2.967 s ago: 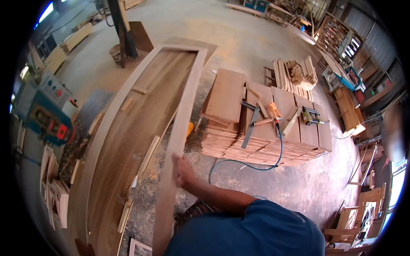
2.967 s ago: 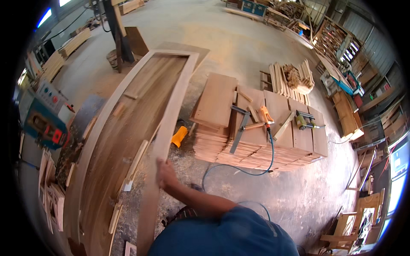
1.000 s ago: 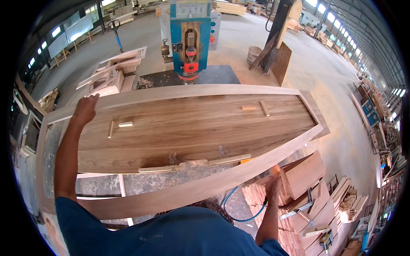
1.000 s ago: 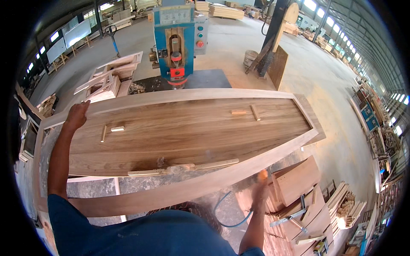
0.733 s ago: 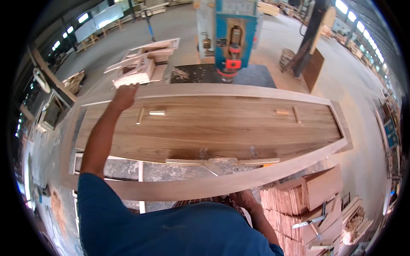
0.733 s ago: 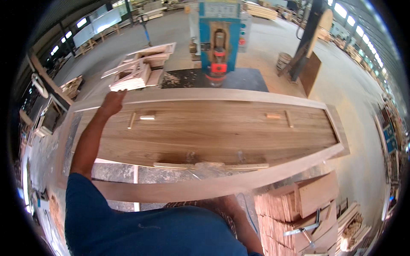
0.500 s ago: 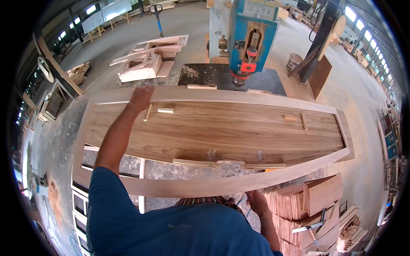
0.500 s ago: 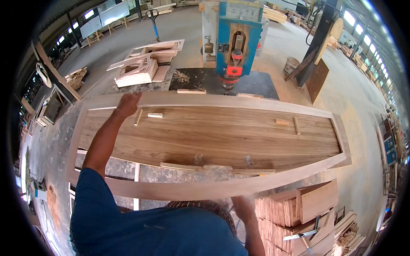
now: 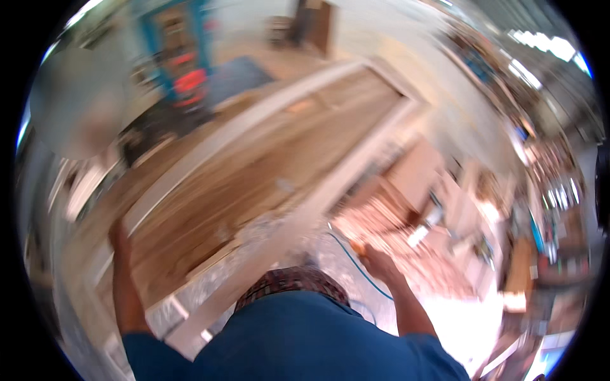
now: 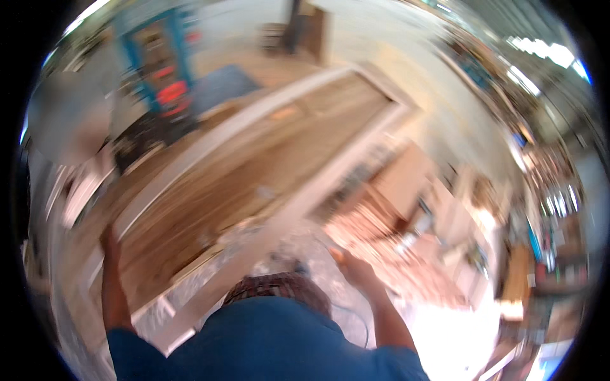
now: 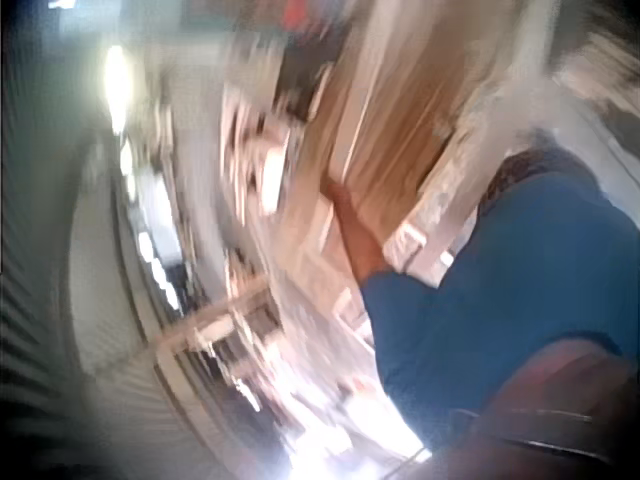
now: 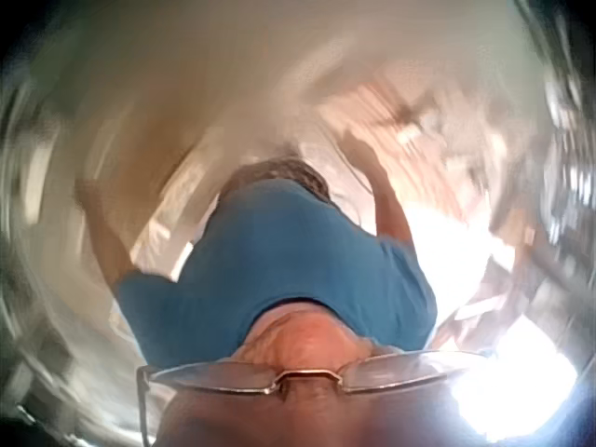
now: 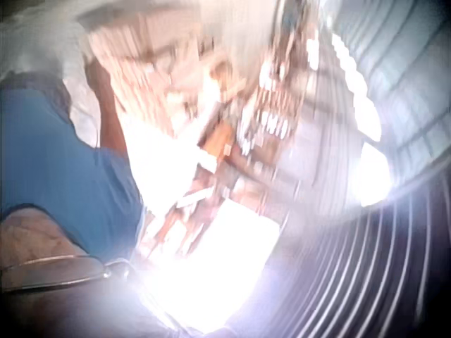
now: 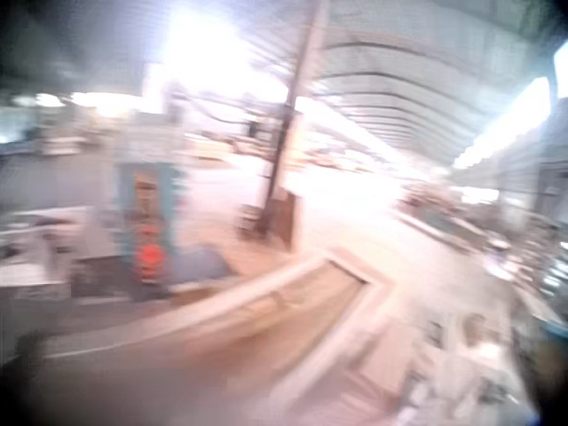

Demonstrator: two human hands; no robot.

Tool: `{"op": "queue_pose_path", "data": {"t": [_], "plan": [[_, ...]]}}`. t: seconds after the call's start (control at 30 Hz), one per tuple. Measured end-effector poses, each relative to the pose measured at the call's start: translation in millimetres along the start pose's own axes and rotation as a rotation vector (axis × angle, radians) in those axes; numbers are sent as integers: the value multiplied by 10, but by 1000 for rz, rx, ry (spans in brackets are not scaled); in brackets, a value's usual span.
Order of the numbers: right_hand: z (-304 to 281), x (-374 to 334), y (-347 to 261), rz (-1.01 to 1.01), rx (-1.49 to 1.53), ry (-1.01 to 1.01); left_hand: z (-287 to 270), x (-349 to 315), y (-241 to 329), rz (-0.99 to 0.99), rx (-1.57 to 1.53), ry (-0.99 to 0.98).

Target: The person guides a wooden frame against a shaping machine to profile its edges, clears away sawdust using an air blow gun, and places the frame on a stack on the workshop floor.

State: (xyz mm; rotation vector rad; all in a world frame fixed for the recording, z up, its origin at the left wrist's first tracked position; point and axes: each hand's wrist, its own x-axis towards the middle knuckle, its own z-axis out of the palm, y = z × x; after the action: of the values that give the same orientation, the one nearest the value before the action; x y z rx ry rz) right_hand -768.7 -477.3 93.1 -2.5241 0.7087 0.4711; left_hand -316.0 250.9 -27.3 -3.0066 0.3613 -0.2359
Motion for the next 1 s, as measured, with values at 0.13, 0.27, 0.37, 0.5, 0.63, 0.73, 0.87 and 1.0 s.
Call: {"op": "queue_pose_path", "data": {"t": [0.13, 0.27, 0.37, 0.5, 0.63, 0.73, 0.87, 1.0], "plan": [[-146, -176, 688, 304, -37, 431, 102, -58, 119, -81, 163, -96], [-624, -316, 1616, 676, -196, 568, -66, 16, 473, -158, 328, -199], [-969, -355, 2695, 836, -229, 558, -336, 167, 657, -240, 403, -238], [-1154, 27, 4465, 932, -241, 674, -782, -38, 696, -316, 200, -446], [-1033, 241, 5656, 586, -26, 692, -1004, -363, 989, -410, 281, -325], [-1007, 398, 5981, 722, -51, 558, -1161, -492, 1382, -570, 57, -275], [-895, 731, 5770, 927, 89, 489, -1350, -944, 1675, -738, 8, -294], [-942, 1399, 5276, 892, -12, 522, -1403, -1669, 1629, -1018, 4, -190]]}}
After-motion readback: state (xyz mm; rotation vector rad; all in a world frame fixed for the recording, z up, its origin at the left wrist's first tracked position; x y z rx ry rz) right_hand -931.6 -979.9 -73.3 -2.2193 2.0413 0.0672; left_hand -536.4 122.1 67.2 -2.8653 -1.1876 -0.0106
